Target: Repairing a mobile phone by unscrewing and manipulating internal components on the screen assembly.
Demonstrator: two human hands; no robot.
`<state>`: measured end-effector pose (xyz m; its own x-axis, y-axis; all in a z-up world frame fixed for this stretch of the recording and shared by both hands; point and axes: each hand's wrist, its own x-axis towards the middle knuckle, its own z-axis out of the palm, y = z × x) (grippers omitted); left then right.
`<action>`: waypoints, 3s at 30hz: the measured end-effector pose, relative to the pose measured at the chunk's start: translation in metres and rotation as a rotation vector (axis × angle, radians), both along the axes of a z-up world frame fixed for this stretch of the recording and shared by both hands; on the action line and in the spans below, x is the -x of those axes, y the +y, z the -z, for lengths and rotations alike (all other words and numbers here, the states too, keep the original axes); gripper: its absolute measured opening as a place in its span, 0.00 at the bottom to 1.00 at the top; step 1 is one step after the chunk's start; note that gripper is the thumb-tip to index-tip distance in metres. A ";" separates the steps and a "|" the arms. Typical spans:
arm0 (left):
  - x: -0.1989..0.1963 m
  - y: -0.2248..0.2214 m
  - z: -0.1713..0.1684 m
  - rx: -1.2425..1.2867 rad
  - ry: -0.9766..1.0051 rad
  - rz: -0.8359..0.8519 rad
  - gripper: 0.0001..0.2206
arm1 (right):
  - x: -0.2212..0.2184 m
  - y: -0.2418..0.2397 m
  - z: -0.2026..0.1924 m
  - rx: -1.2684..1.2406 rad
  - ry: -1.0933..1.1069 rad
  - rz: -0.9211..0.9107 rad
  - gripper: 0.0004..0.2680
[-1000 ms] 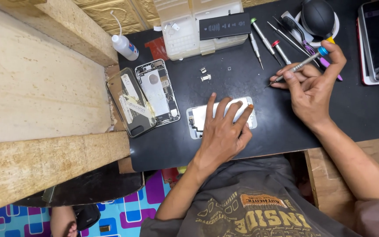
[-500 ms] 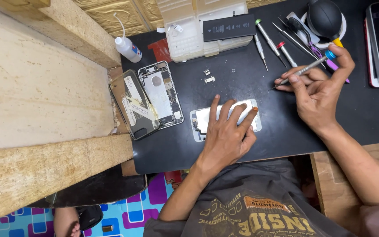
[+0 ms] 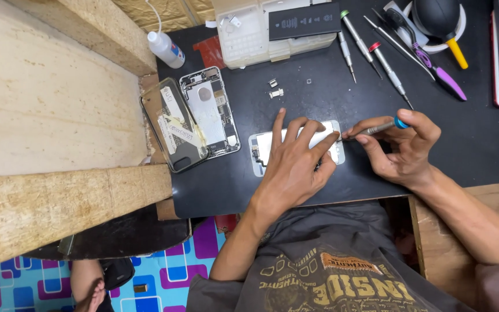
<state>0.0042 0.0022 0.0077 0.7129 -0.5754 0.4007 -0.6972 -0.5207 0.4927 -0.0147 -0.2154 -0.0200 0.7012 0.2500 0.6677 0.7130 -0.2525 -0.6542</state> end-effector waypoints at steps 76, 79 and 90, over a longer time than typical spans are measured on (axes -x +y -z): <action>0.026 -0.001 0.009 0.007 -0.123 -0.082 0.15 | -0.015 -0.001 -0.047 -0.201 0.287 0.307 0.23; 0.024 -0.005 0.006 -0.007 -0.140 -0.102 0.15 | -0.029 -0.005 -0.034 -0.221 0.358 0.294 0.22; 0.020 -0.007 0.004 -0.027 -0.120 -0.117 0.14 | -0.036 -0.005 -0.015 -0.270 0.359 0.356 0.21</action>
<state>-0.0162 -0.0052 0.0034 0.7239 -0.5027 0.4726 -0.6838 -0.6139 0.3944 0.0209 -0.2201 -0.0049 0.9057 -0.1893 0.3794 0.3357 -0.2266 -0.9143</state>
